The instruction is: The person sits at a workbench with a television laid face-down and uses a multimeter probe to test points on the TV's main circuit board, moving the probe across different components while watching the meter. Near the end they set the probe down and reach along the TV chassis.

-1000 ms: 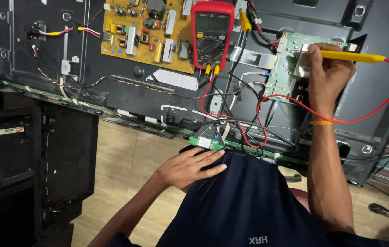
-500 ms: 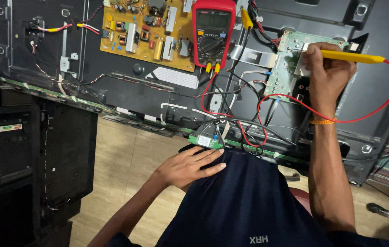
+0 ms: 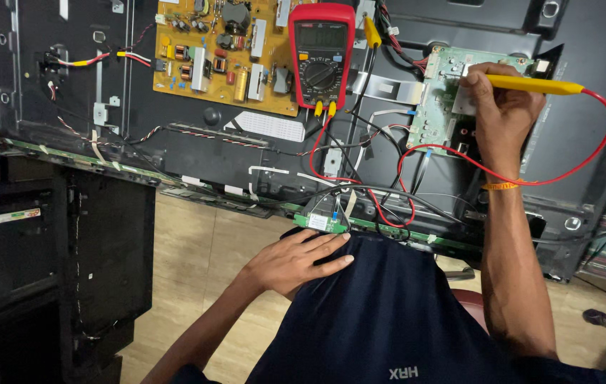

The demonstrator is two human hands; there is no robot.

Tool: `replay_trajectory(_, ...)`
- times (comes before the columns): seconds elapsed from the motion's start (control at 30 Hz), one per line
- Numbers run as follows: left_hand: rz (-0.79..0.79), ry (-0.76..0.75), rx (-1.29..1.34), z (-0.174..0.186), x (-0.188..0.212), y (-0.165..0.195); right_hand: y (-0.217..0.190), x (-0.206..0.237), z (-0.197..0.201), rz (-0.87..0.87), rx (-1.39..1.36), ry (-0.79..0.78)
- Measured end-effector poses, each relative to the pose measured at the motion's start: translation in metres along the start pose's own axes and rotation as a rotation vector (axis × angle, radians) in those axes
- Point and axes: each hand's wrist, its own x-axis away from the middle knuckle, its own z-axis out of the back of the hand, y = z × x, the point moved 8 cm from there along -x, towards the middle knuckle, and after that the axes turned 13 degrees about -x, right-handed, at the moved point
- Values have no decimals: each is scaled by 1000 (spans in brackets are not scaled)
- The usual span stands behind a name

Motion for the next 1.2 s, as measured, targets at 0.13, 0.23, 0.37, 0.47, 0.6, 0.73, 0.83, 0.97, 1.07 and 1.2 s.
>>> replay_trajectory(0.13,-5,-11,-38,-2,1,1,1,0,-1,27,-29,-2)
replay_trajectory(0.23,7,-5,-11,-2,3,1,5,0,-1,21,-52,0)
replay_trajectory(0.37,16,-3,-14,-4,5,1,7,2,-2,46,-70,-19)
replay_trajectory(0.47,12,13,-51,-5,6,1,4,6,-5,97,-58,-41)
replay_trajectory(0.6,10,35,-63,-4,8,0,-1,4,-6,151,163,-62)
replay_trajectory(0.73,32,62,-62,-2,9,1,-15,-7,-15,325,473,-80)
replay_trajectory(0.83,47,68,-71,-1,10,1,-18,-22,-27,338,433,-151)
replay_trajectory(0.97,54,86,-69,4,11,2,-23,-33,-42,346,538,-233)
replay_trajectory(1.07,49,84,-20,6,12,3,-26,-34,-51,370,573,-290)
replay_trajectory(1.2,66,118,-72,9,14,4,-32,-33,-57,431,588,-356)
